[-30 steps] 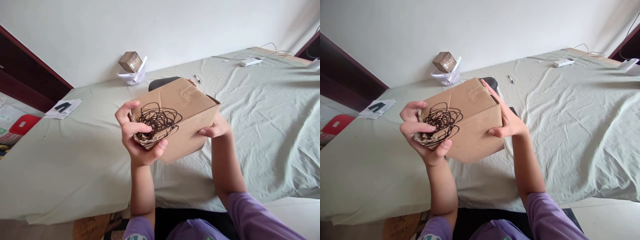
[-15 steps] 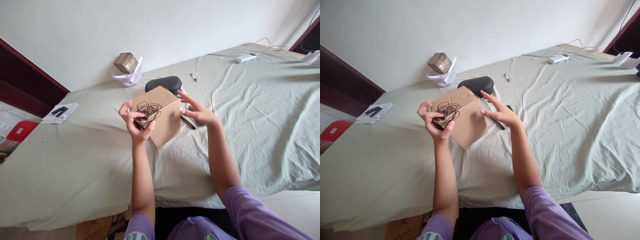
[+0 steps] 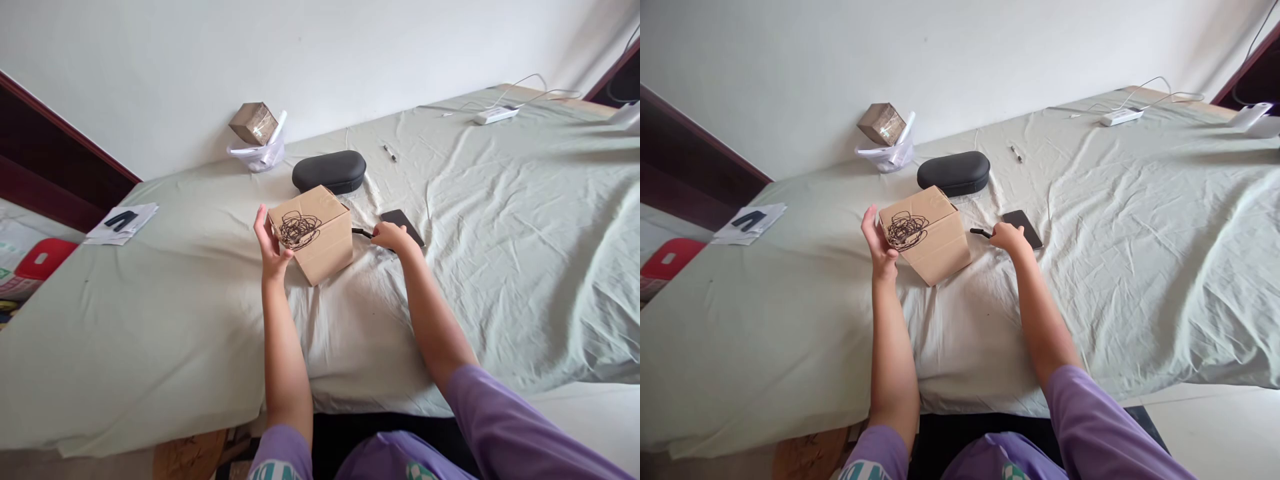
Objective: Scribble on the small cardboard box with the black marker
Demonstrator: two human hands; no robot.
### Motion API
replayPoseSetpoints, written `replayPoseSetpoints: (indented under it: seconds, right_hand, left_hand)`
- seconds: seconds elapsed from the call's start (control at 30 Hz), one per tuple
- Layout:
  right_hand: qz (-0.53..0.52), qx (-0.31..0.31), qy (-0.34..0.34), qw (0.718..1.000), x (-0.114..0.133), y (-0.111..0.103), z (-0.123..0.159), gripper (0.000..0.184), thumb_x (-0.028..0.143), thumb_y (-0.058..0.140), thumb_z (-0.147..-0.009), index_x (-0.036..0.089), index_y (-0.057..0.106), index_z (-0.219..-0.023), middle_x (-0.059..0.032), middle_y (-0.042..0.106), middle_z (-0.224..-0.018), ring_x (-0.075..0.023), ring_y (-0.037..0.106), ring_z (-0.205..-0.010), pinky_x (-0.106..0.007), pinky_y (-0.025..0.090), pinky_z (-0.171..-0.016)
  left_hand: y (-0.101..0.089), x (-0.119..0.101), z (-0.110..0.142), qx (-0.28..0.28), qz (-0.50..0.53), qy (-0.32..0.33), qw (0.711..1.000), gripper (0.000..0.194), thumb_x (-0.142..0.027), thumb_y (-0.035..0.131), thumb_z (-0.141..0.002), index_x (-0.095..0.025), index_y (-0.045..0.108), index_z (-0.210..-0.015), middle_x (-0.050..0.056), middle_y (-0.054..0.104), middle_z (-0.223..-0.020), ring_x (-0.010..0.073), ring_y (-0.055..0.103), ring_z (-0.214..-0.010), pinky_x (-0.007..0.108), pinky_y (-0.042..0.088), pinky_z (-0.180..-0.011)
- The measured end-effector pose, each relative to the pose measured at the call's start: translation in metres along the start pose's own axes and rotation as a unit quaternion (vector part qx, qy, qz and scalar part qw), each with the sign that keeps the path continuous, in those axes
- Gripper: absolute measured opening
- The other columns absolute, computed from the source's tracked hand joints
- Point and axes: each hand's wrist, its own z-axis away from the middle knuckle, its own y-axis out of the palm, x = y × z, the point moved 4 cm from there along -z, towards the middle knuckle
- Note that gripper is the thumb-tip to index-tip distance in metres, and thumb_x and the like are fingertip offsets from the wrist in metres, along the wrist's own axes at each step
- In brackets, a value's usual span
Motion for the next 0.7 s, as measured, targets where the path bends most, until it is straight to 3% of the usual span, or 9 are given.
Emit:
replayPoseSetpoints:
  seconds: [0.07,0.13,0.27,0.33,0.4,0.47,0.5,0.6,0.7]
  right_hand:
    - [-0.035,0.015,-0.025,0.999,0.001,-0.01,0.005,0.018,0.034,0.075,-0.1,0.018,0.069,-0.094,0.0,0.069,-0.084,-0.0116,0.061,-0.07,-0.027,0.054,-0.067]
    - [-0.08,0.042,-0.043,0.995,0.005,-0.021,0.013,0.008,0.022,0.076,-0.091,0.019,0.072,-0.097,0.0017,0.069,-0.069,-0.0103,0.054,-0.054,-0.026,0.044,-0.052]
    - [-0.216,0.073,-0.057,0.972,0.019,-0.047,0.031,0.016,0.023,0.066,-0.088,0.021,0.08,-0.096,-0.0019,0.076,-0.069,-0.0133,0.058,-0.054,-0.028,0.044,-0.051]
    - [-0.375,0.03,-0.082,0.923,0.027,-0.063,0.041,0.014,0.028,0.069,-0.087,0.022,0.079,-0.095,-0.0035,0.078,-0.077,-0.0147,0.063,-0.063,-0.028,0.049,-0.059]
    - [-0.529,-0.059,-0.151,0.833,0.037,-0.083,0.054,0.022,0.034,0.078,-0.081,0.028,0.074,-0.102,-0.0013,0.077,-0.085,-0.0153,0.063,-0.07,-0.029,0.05,-0.065]
    - [-0.589,-0.167,-0.238,0.754,0.048,-0.103,0.073,0.035,0.046,0.082,-0.08,0.037,0.066,-0.11,0.0017,0.075,-0.096,-0.0176,0.061,-0.075,-0.031,0.048,-0.065]
    - [-0.589,-0.216,-0.273,0.729,0.054,-0.111,0.084,0.038,0.054,0.081,-0.082,0.041,0.061,-0.111,0.0022,0.073,-0.099,-0.0198,0.059,-0.077,-0.032,0.045,-0.063]
    - [-0.562,-0.29,-0.318,0.706,0.078,-0.122,0.115,0.034,0.071,0.069,-0.09,0.041,0.057,-0.099,0.0002,0.055,-0.076,-0.0245,0.049,-0.069,-0.036,0.037,-0.059]
    - [-0.539,-0.3,-0.327,0.716,0.103,-0.12,0.134,0.049,0.075,0.057,-0.097,0.031,0.055,-0.076,0.0018,0.034,-0.059,-0.02,0.039,-0.055,-0.036,0.036,-0.057]
  left_hand:
    - [0.005,0.002,0.002,0.023,0.033,-0.016,0.999,0.133,-0.103,0.061,-0.069,-0.033,0.009,-0.17,0.025,0.033,-0.171,0.0408,0.048,-0.159,0.055,0.05,-0.126]
    - [0.008,0.002,0.004,0.038,0.047,-0.029,0.998,0.134,-0.099,0.068,-0.069,-0.035,0.008,-0.17,0.025,0.032,-0.173,0.0408,0.048,-0.16,0.057,0.048,-0.127]
    - [0.011,0.001,0.005,0.061,0.046,-0.048,0.996,0.132,-0.089,0.076,-0.073,-0.038,0.002,-0.169,0.023,0.036,-0.171,0.038,0.053,-0.156,0.057,0.051,-0.124]
    - [0.012,-0.003,0.004,0.062,0.048,-0.043,0.996,0.131,-0.085,0.079,-0.074,-0.037,0.002,-0.17,0.023,0.037,-0.169,0.0372,0.055,-0.154,0.055,0.052,-0.123]
    - [0.014,-0.008,0.003,0.062,0.045,-0.034,0.996,0.131,-0.083,0.08,-0.074,-0.036,0.004,-0.17,0.022,0.037,-0.168,0.0369,0.055,-0.153,0.054,0.053,-0.122]
    - [0.017,-0.015,0.001,0.06,0.034,-0.019,0.997,0.129,-0.082,0.081,-0.074,-0.037,0.006,-0.17,0.02,0.035,-0.169,0.0371,0.053,-0.154,0.054,0.053,-0.123]
    - [0.019,-0.019,0.001,0.06,0.025,-0.009,0.998,0.129,-0.081,0.081,-0.074,-0.038,0.008,-0.17,0.019,0.033,-0.169,0.0377,0.05,-0.156,0.055,0.052,-0.124]
    - [0.025,-0.035,-0.003,0.067,-0.001,0.032,0.997,0.129,-0.079,0.085,-0.071,-0.039,0.015,-0.171,0.017,0.032,-0.169,0.0416,0.041,-0.162,0.059,0.05,-0.125]
    - [0.03,-0.051,-0.008,0.097,-0.018,0.063,0.993,0.13,-0.076,0.09,-0.069,-0.038,0.019,-0.171,0.017,0.034,-0.169,0.044,0.036,-0.165,0.061,0.05,-0.126]
